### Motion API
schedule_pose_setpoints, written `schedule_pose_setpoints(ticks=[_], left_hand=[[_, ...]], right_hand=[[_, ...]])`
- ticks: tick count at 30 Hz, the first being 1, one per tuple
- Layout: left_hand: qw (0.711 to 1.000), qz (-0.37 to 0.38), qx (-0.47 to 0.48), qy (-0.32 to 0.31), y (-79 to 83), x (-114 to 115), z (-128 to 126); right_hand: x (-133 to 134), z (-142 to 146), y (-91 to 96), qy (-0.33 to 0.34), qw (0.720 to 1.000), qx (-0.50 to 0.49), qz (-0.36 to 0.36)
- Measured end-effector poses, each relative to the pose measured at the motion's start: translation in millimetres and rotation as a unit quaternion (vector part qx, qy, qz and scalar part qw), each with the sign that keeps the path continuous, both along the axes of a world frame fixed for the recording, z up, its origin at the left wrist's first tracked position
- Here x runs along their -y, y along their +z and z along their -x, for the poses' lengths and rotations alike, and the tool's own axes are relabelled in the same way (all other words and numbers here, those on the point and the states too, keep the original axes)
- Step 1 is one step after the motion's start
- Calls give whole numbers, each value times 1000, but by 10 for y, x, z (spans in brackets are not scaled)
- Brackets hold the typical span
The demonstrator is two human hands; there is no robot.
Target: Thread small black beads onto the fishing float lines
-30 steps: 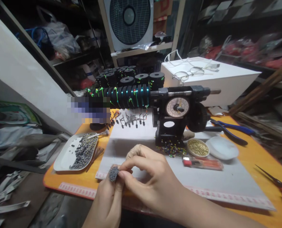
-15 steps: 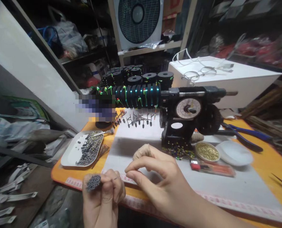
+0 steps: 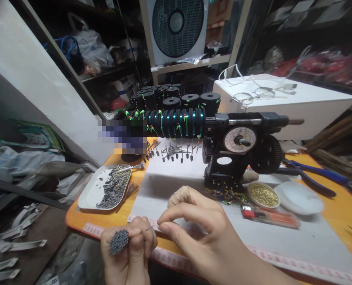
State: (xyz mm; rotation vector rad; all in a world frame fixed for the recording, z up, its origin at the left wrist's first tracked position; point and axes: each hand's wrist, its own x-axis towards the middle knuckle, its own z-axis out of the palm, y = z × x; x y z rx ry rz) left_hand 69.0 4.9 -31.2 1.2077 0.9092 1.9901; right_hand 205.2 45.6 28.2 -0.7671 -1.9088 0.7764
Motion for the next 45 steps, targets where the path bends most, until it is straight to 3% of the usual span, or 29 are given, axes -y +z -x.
schedule_pose_setpoints(ticks=[3,9,16,19,21,25,27,31,36,40,45], left_hand=[[1000,14,11,-13,-8,31,-32],[990,126,68,-6,64,115,-154],[998,20,41,33,123,-62,-15],[995,-37,61,75,178,-134,167],[993,-28,76,89,222,-149,271],[989,128,73,-25,248,-95,301],[972,197,84,-95,227,-56,238],[933,264,138,-199,199,-18,123],[902,327,155,-234,221,1,74],[909,340,125,-205,216,18,29],[968,229,14,-105,126,17,-7]], right_hand=[[-4,-14,-37,5,1000,-11,9],[-30,-19,-91,39,999,-30,0],[28,23,-82,9,991,52,-121],[6,-14,-72,-10,990,56,-131],[-16,-42,-44,-21,992,49,-117],[-40,-60,14,4,997,35,-64],[-50,-61,18,11,998,27,-53],[-75,-77,-7,10,999,10,-46],[-66,-77,-22,-11,999,9,-35],[-44,-56,-36,-23,999,10,-44],[-36,-46,-70,-15,998,0,-58]])
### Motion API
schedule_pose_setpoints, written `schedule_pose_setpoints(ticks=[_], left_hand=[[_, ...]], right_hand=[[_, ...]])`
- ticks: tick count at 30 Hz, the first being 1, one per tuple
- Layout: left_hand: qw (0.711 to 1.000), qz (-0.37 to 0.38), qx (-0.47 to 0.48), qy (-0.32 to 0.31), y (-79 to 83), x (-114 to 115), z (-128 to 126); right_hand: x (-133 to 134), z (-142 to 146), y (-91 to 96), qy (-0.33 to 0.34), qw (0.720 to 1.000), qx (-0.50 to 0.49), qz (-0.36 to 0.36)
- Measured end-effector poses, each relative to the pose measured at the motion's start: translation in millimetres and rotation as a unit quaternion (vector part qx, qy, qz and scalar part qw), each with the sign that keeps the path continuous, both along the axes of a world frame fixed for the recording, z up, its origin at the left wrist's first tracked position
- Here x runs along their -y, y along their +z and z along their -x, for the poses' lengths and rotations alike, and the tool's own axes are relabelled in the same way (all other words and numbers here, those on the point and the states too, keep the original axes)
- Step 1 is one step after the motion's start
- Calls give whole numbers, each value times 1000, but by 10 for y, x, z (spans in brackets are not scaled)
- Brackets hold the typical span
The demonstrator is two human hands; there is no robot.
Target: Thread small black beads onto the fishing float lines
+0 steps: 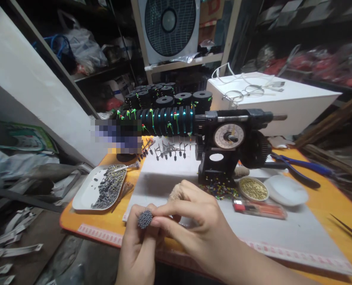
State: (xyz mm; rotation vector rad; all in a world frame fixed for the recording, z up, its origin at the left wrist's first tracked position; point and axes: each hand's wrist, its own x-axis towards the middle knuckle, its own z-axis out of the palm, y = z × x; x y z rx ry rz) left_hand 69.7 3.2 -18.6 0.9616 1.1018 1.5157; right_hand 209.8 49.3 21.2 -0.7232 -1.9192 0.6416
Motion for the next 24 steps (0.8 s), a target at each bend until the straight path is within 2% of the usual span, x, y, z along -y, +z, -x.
schedule_pose_setpoints(ticks=[3,7,16,20,24], left_hand=[[997,-28,-57,36,-77,11,-2],[996,-35,-73,42,-145,31,-4],[993,-49,-102,23,-43,14,29],[998,0,-58,24,-29,52,-7],[995,53,86,19,7,58,-16]], right_hand=[[3,13,-3,-2,1000,14,-20],[15,19,15,-8,1000,17,-9],[8,21,23,-7,1000,-3,9],[17,19,31,-7,1000,11,24],[11,14,54,4,1000,6,12]])
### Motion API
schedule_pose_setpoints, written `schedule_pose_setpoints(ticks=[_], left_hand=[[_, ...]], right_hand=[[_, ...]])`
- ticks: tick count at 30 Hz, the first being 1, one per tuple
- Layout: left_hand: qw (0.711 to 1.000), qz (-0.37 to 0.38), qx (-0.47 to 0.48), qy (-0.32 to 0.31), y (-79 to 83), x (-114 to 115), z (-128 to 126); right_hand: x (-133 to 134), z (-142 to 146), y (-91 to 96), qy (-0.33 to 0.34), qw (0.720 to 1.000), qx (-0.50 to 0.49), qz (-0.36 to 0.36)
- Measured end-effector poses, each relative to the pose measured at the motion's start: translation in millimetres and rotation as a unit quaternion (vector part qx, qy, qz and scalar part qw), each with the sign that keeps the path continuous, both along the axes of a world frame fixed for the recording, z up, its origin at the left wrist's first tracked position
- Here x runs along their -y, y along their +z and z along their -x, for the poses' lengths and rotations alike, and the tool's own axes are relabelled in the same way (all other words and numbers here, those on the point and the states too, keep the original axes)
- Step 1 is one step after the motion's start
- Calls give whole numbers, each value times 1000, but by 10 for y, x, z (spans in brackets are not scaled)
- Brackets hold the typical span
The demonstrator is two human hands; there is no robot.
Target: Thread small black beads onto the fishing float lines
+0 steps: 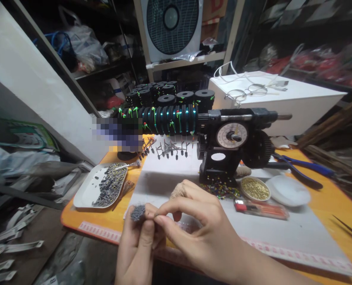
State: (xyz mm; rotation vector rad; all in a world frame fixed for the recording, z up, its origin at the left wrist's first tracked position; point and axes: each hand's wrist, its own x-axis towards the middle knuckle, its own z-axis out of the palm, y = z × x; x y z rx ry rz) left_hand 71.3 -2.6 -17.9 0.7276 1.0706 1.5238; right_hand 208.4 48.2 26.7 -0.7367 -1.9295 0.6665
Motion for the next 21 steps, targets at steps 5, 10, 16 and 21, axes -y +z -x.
schedule_pose_setpoints(ticks=[5,10,16,21], left_hand=[[994,4,108,-6,101,-43,91],[994,13,103,-16,126,-37,147],[996,-3,85,-26,84,-34,150],[996,-14,80,-18,79,-41,137]], right_hand=[[-37,-2,-5,11,998,33,-55],[-45,14,-27,3,994,58,-90],[-32,18,-13,6,994,61,-89],[-26,2,-17,9,996,60,-66]])
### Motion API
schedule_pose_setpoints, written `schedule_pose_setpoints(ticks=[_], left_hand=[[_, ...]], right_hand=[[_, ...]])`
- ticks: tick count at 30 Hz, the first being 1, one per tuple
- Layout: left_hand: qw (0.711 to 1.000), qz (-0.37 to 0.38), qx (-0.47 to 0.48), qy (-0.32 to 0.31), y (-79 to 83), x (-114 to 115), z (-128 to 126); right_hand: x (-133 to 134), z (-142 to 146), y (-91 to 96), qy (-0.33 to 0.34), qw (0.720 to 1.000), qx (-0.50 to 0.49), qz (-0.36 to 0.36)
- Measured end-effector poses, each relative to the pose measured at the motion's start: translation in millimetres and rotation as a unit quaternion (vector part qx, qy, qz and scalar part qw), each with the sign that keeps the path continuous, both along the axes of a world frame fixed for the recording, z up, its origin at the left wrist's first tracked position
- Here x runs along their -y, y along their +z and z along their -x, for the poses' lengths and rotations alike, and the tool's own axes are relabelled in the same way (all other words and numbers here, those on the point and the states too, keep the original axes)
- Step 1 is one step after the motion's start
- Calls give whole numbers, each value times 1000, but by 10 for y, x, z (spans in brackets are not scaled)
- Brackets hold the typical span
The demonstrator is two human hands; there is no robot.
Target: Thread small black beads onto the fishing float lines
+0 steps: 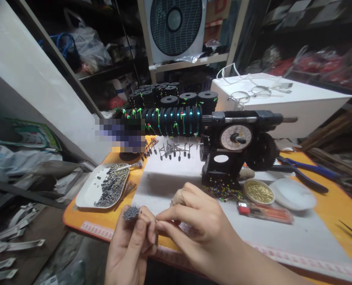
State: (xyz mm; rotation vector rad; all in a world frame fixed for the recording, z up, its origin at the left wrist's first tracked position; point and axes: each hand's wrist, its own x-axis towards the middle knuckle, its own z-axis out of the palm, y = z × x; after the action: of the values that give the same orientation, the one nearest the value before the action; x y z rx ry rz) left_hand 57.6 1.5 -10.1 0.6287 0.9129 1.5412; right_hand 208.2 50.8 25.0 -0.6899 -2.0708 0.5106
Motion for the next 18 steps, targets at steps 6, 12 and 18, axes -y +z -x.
schedule_pose_setpoints(ticks=[6,12,18], left_hand=[[1000,-5,15,15,12,-2,-19],[1000,-1,4,17,-3,-3,-20],[996,60,22,54,-16,25,-73]], right_hand=[[3,-1,-15,0,1000,3,6],[4,8,-4,3,1000,0,3],[-16,-17,-33,24,999,-29,25]])
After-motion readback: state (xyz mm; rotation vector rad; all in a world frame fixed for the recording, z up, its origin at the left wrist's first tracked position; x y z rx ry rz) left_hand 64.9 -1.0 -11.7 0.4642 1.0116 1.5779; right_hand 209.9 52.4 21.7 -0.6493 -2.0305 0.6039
